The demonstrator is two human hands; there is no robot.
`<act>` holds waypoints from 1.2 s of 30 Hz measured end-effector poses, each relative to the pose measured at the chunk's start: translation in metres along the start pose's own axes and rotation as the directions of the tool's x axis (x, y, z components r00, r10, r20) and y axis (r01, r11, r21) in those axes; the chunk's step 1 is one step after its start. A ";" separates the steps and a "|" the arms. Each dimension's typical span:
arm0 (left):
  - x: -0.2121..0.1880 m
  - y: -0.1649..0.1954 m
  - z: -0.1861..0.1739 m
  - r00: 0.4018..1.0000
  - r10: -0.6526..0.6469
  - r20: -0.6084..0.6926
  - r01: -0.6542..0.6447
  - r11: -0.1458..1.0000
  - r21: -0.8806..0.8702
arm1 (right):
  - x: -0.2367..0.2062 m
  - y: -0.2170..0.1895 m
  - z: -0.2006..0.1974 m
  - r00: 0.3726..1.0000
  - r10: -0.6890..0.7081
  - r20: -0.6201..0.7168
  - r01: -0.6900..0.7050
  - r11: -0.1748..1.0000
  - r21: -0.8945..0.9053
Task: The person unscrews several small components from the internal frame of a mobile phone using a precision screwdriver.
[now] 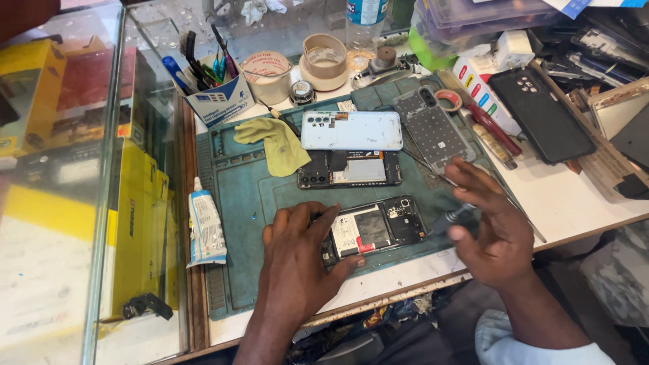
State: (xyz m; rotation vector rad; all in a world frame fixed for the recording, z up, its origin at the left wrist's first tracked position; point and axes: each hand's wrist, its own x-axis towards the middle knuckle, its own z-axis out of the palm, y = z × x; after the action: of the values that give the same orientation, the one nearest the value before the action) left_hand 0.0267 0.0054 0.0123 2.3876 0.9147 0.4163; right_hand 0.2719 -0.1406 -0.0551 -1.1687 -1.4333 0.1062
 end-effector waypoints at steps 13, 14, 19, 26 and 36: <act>0.000 -0.001 0.003 1.000 -0.012 0.012 0.012 1.000 0.006 | -0.002 -0.005 0.005 0.999 0.043 0.001 -0.043 0.998 -0.048; -0.001 -0.002 0.004 1.000 -0.015 0.016 0.015 1.000 0.007 | -0.001 -0.006 0.006 0.999 0.037 -0.006 -0.037 0.999 -0.031; -0.008 -0.004 0.011 0.969 0.211 -0.132 -0.211 0.977 0.010 | 0.002 -0.009 0.008 0.999 0.040 -0.019 -0.041 0.998 -0.044; -0.017 -0.016 0.017 0.800 0.094 -0.593 -0.253 0.948 -0.191 | 0.003 -0.003 0.011 0.999 0.024 -0.026 -0.026 0.998 -0.060; -0.006 -0.011 0.023 0.959 0.201 -0.201 -0.192 0.979 0.063 | -0.001 -0.006 0.009 0.975 0.222 -0.003 -0.219 0.965 0.147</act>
State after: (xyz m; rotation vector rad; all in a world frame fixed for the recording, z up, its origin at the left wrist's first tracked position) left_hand 0.0274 -0.0007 -0.0134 2.5189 0.7820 0.7397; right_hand 0.2616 -0.1393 -0.0543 -1.2010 -1.2528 0.3486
